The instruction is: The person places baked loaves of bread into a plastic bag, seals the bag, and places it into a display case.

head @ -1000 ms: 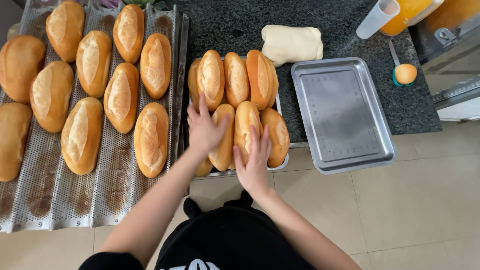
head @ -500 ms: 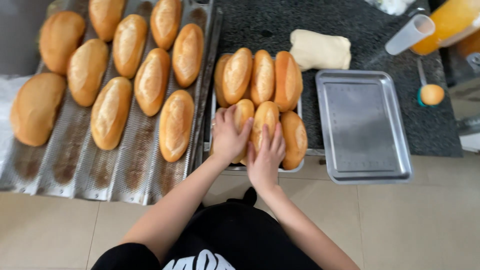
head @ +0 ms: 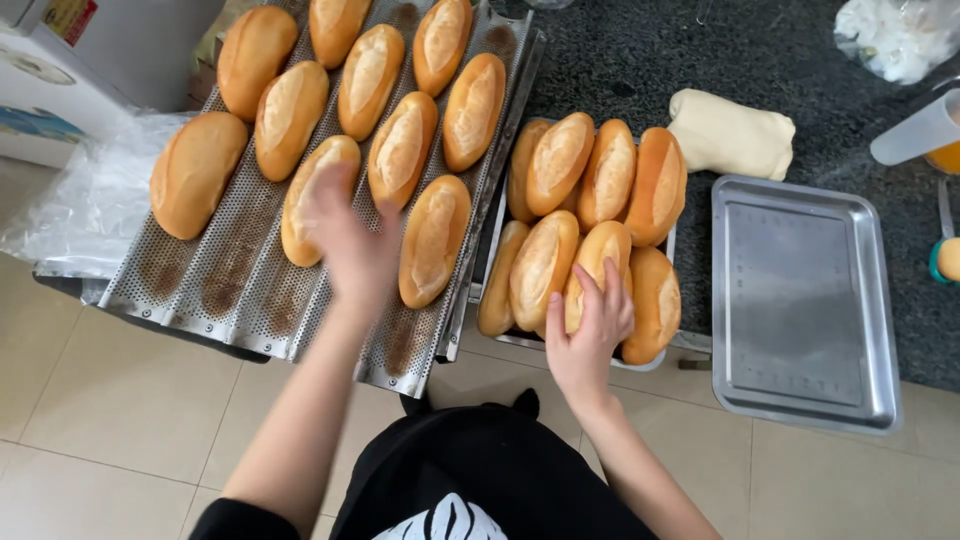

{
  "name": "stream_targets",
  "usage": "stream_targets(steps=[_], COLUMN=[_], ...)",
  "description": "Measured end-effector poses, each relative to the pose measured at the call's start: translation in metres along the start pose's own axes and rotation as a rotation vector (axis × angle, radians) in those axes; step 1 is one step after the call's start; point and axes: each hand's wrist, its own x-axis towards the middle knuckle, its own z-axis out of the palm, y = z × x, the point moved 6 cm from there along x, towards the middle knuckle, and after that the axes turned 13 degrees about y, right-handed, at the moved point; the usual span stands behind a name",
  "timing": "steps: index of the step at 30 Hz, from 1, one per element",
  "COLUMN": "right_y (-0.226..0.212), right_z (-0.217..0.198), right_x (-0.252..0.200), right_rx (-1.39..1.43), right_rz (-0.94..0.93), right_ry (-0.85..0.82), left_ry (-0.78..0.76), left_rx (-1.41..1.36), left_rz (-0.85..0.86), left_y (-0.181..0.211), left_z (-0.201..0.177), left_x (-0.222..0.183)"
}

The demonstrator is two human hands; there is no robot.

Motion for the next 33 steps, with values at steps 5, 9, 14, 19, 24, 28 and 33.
stream_targets(steps=[5,9,14,19,24,28,33], right_y=[-0.024,-0.035,-0.035,-0.031,-0.003,0.047,0.131], right_z=[0.001,0.006,-0.003,-0.022,-0.026,-0.049,-0.045], right_x=[0.004,0.005,0.008,0.013,0.002,0.021,0.008], right_rx=[0.042,0.083,0.095,0.319,0.787,0.579,0.416], right_rz=[-0.027,-0.041,-0.029,0.079,0.504,0.429,0.803], right_ry=[-0.03,-0.044,-0.047,-0.073,-0.029,0.091,0.067], left_ry=[-0.219,-0.252,-0.11,-0.041,-0.488,-0.752,-0.814], left_rx=[0.404,0.324,0.052,-0.311,-0.452,-0.588,-0.146], left_rz=[-0.109,-0.168,-0.289,-0.163,-0.03,0.078,0.418], left_y=[-0.124,-0.129,-0.099,0.028,0.128,0.141,0.147], left_z=[0.004,-0.011,-0.014,-0.011,0.043,0.089,0.115], left_x=[-0.002,0.013,0.018,-0.011,-0.107,-0.172,-0.191])
